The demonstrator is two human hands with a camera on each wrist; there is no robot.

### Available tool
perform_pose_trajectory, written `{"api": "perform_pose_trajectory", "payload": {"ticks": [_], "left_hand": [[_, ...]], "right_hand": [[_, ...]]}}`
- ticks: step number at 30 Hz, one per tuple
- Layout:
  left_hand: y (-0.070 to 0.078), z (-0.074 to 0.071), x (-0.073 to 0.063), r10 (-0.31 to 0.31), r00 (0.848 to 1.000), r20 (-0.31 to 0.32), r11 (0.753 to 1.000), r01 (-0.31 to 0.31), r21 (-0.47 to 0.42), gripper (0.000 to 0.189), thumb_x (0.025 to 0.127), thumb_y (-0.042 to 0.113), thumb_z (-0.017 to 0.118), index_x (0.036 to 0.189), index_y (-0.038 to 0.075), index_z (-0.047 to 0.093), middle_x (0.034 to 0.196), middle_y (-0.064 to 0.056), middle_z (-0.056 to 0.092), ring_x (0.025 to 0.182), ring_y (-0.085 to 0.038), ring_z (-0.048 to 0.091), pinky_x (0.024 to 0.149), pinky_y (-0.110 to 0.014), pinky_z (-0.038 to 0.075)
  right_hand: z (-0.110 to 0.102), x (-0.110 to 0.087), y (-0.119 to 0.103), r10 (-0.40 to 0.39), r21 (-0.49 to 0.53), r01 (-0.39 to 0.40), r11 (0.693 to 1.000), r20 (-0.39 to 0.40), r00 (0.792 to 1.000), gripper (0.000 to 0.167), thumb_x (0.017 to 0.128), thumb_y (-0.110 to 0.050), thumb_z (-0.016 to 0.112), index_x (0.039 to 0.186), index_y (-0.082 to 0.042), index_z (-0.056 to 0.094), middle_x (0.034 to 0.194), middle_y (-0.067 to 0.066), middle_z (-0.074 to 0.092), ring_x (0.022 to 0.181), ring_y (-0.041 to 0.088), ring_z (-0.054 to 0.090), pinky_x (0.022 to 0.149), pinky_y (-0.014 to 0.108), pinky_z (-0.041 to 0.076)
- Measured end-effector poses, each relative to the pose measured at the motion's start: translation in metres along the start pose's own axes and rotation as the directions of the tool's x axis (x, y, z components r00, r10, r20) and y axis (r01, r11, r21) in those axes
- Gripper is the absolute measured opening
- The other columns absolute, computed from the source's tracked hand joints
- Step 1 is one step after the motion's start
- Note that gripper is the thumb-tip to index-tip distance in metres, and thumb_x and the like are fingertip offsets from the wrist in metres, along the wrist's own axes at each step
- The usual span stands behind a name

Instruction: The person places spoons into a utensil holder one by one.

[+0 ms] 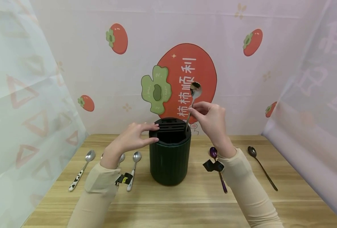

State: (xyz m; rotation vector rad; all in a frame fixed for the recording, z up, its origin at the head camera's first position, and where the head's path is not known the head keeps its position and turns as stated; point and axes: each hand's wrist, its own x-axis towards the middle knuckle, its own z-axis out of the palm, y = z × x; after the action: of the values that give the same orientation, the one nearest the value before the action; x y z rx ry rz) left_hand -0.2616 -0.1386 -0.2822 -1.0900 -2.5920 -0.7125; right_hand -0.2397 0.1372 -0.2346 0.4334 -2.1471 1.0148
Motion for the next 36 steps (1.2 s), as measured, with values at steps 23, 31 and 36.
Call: {"api": "perform_pose_trajectory", "payload": {"ticks": [23, 31, 36], "left_hand": [[0.001, 0.000, 0.001, 0.011, 1.000, 0.006, 1.000, -0.011, 0.009, 0.045, 0.087, 0.039, 0.067, 0.124, 0.013, 0.064, 0.131, 0.000, 0.060, 0.124, -0.022, 0.054, 0.099, -0.043, 0.046], [0.001, 0.000, 0.001, 0.008, 1.000, 0.010, 1.000, -0.008, 0.000, 0.046, 0.087, 0.040, 0.066, 0.124, 0.013, 0.064, 0.132, 0.000, 0.059, 0.124, -0.022, 0.054, 0.100, -0.043, 0.045], [0.000, -0.001, 0.000, 0.005, 1.000, 0.007, 1.000, -0.005, -0.004, 0.046, 0.087, 0.040, 0.066, 0.125, 0.013, 0.064, 0.131, 0.000, 0.060, 0.125, -0.022, 0.053, 0.101, -0.043, 0.045]], "right_hand": [[0.012, 0.001, 0.009, -0.014, -0.003, 0.014, 1.000, 0.031, 0.999, 0.020, 0.080, -0.025, 0.076, 0.089, -0.007, 0.074, 0.080, 0.005, 0.074, 0.069, 0.013, 0.069, 0.063, 0.029, 0.055], [0.012, 0.001, 0.009, 0.012, -0.007, -0.012, 1.000, 0.075, 0.997, 0.018, 0.079, -0.023, 0.078, 0.088, -0.008, 0.074, 0.081, 0.005, 0.074, 0.071, 0.014, 0.070, 0.066, 0.032, 0.056], [0.010, 0.001, 0.009, 0.033, -0.006, -0.033, 0.999, 0.108, 0.994, 0.018, 0.079, -0.026, 0.077, 0.088, -0.010, 0.074, 0.082, 0.004, 0.074, 0.072, 0.014, 0.070, 0.063, 0.032, 0.055]]}}
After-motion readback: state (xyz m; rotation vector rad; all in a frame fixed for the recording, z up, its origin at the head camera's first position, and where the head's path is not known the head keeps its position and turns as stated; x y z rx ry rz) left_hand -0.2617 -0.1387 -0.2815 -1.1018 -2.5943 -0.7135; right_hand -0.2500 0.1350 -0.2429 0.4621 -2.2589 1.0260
